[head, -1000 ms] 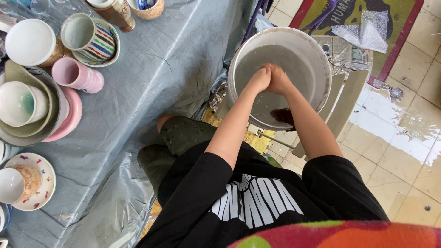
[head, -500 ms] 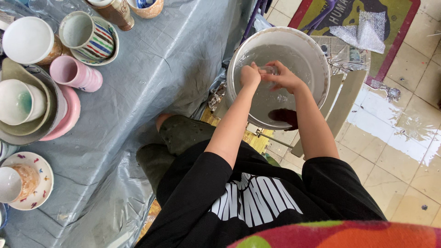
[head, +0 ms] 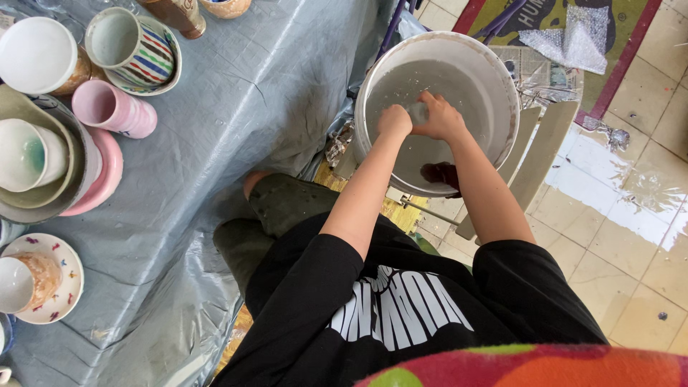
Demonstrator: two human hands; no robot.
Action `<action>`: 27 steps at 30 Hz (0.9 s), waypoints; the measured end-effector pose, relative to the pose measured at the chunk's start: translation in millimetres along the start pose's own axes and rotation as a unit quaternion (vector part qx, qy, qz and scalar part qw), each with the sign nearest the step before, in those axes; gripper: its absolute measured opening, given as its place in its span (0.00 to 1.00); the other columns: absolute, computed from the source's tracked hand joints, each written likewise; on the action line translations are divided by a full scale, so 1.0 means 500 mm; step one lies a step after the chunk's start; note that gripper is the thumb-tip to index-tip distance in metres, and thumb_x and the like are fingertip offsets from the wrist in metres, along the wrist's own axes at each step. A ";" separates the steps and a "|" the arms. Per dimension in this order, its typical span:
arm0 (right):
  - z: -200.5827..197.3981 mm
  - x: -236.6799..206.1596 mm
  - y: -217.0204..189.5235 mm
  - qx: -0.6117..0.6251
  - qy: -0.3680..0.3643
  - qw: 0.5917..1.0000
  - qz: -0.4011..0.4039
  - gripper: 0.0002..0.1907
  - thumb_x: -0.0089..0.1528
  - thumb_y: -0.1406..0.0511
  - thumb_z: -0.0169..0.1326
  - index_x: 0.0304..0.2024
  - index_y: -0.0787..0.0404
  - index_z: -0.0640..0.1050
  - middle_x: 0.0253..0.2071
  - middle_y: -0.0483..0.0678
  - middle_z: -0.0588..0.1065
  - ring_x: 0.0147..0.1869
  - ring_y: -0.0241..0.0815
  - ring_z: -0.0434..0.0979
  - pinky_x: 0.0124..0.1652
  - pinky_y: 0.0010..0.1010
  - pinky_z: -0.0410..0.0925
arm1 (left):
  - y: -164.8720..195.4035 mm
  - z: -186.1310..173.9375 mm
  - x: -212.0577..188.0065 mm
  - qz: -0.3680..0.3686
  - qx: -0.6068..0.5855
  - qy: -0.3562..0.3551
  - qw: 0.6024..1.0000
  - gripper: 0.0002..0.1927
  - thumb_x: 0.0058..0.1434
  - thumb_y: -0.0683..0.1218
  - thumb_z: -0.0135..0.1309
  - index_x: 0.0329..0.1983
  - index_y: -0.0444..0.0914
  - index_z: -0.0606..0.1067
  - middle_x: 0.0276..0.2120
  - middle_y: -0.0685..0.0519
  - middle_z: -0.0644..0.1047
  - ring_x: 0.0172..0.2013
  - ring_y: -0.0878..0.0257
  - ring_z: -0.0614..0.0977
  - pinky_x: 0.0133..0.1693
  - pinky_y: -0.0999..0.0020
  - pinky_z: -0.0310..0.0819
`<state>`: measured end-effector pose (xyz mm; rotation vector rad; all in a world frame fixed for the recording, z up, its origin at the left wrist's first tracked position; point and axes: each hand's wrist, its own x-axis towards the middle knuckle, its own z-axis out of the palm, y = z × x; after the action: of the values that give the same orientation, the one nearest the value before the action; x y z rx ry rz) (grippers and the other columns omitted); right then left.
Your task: The person picks up cups and glasses from a table covered with pottery and washes each one by hand in a large basin of water, rubbing the surfaces and rinsing them. Washed cups are placed back on the table, and a cloth is used at the end to handle a cup in the basin.
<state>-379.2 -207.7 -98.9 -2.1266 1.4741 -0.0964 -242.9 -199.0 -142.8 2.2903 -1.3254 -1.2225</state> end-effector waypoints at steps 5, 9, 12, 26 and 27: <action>0.028 0.007 -0.009 -0.107 -0.025 0.994 -0.006 0.44 0.43 0.49 0.72 0.60 0.47 0.72 0.55 0.54 0.73 0.56 0.59 0.78 0.50 0.53 0.71 | 0.007 -0.019 -0.018 -0.040 0.021 -0.018 0.999 0.19 0.62 0.45 0.55 0.57 0.40 0.77 0.59 0.46 0.76 0.60 0.49 0.77 0.57 0.54 0.75; 0.039 0.013 -0.028 -0.126 -0.055 0.990 -0.009 0.44 0.44 0.48 0.72 0.60 0.49 0.71 0.56 0.55 0.72 0.56 0.59 0.78 0.50 0.51 0.72 | 0.003 -0.018 -0.020 -0.045 0.001 -0.004 0.999 0.20 0.67 0.52 0.51 0.59 0.40 0.76 0.60 0.45 0.75 0.61 0.48 0.77 0.58 0.53 0.75; 0.029 0.013 -0.032 -0.108 -0.035 0.993 -0.028 0.43 0.44 0.50 0.73 0.59 0.52 0.71 0.55 0.55 0.73 0.55 0.60 0.78 0.48 0.52 0.72 | 0.003 -0.011 -0.014 -0.007 0.044 0.009 0.999 0.23 0.67 0.54 0.45 0.62 0.40 0.73 0.61 0.45 0.73 0.61 0.47 0.75 0.57 0.49 0.73; -0.204 -0.092 -0.035 0.137 0.108 0.979 -0.105 0.36 0.52 0.54 0.75 0.57 0.61 0.74 0.43 0.47 0.78 0.37 0.37 0.78 0.37 0.32 0.72 | 0.013 -0.025 -0.012 0.089 -0.276 0.068 0.954 0.36 0.71 0.66 0.27 0.33 0.37 0.79 0.29 0.47 0.84 0.39 0.47 0.86 0.47 0.50 0.74; -0.224 -0.101 -0.041 0.094 0.117 0.981 -0.124 0.37 0.51 0.53 0.75 0.57 0.60 0.75 0.43 0.47 0.77 0.38 0.38 0.78 0.38 0.33 0.72 | 0.014 -0.023 -0.013 0.097 -0.287 0.074 0.950 0.35 0.71 0.65 0.28 0.34 0.38 0.79 0.28 0.48 0.83 0.38 0.47 0.86 0.46 0.50 0.74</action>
<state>-422.1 -201.7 18.1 -2.1881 1.2583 -0.5716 -239.8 -200.1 -128.2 1.7573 -0.9506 -1.1523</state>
